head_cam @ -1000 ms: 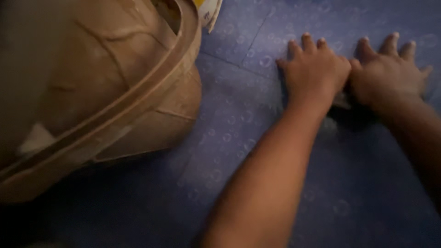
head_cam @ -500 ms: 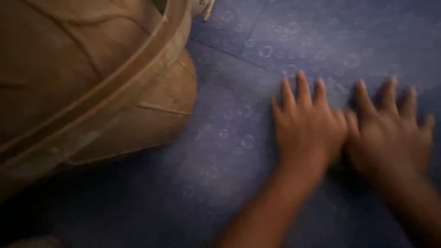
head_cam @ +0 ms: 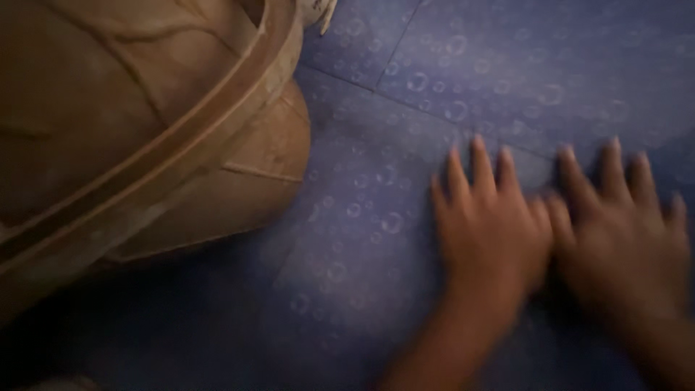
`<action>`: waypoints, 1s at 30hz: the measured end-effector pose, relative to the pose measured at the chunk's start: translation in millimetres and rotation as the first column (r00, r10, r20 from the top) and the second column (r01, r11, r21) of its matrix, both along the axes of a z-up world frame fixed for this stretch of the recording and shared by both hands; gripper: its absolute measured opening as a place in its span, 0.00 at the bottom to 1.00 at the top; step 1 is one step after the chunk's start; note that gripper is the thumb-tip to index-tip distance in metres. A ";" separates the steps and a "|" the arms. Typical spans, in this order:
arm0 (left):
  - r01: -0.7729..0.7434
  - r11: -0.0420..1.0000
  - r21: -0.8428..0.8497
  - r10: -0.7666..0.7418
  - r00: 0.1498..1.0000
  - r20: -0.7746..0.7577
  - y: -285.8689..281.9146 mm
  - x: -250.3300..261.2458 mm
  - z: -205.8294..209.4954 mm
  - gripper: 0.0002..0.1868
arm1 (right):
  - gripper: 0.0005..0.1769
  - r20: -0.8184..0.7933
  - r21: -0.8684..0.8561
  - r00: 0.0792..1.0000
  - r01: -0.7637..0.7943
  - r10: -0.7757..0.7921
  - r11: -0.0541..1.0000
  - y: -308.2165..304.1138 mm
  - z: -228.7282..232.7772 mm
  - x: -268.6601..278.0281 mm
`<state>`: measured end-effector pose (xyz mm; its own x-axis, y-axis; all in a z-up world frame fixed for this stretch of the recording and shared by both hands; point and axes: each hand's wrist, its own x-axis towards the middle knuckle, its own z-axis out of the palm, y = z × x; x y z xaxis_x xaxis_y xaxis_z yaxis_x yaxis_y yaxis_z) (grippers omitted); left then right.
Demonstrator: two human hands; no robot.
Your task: The person cleans the floor by hand using a brush and a bucket of water, scrubbing at stains and then wiping the area with their hands.
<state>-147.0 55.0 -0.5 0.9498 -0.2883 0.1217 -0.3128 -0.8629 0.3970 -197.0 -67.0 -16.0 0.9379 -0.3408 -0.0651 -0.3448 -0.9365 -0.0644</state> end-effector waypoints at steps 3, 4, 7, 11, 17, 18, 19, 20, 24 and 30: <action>-0.010 1.000 0.026 0.012 0.997 -0.073 5.0 -8.4 3.6 0.33 | 0.41 -0.014 -0.053 1.000 0.021 -0.021 0.998 5.2 -0.5 0.0; -0.011 0.999 0.041 0.013 0.998 -0.057 0.2 1.6 -0.1 0.34 | 0.40 -0.015 -0.031 1.000 0.002 -0.002 1.000 -0.6 -3.5 10.1; 0.020 0.995 0.099 -0.013 0.997 -0.074 -34.4 81.8 -9.4 0.34 | 0.36 -0.043 0.032 0.998 0.046 -0.044 0.998 -38.6 -11.0 82.1; 0.045 0.992 0.116 -0.029 0.990 -0.135 -64.0 147.8 1.7 0.34 | 0.33 -0.023 0.007 0.997 0.076 -0.076 0.997 -59.8 -11.0 150.0; 0.050 0.994 0.096 -0.047 0.998 -0.043 -38.0 76.2 -4.7 0.32 | 0.34 0.011 -0.019 0.996 -0.084 0.084 0.996 -43.8 -8.7 65.8; 0.052 0.998 0.043 -0.052 0.999 -0.002 -24.0 48.7 -3.7 0.32 | 0.34 0.010 -0.019 0.997 -0.074 0.074 0.997 -32.6 -7.3 37.2; 0.059 0.998 0.025 -0.059 0.998 -0.019 -12.0 21.1 0.2 0.33 | 0.34 0.003 -0.020 0.998 -0.063 0.064 0.998 -20.3 -5.2 12.0; 0.065 0.998 0.005 -0.065 0.997 -0.035 -4.4 4.7 4.1 0.34 | 0.34 0.012 -0.046 0.999 -0.052 0.053 0.998 -11.1 -3.6 -3.4; 0.045 0.997 0.069 -0.046 0.999 0.004 -8.3 7.7 0.3 0.33 | 0.34 0.049 -0.057 0.998 -0.030 0.033 0.998 -9.5 -7.9 0.8; 0.062 0.989 0.134 -0.048 0.994 -0.102 -76.4 139.2 4.3 0.35 | 0.31 -0.023 -0.164 0.998 -0.067 0.064 0.984 -74.5 -8.8 132.3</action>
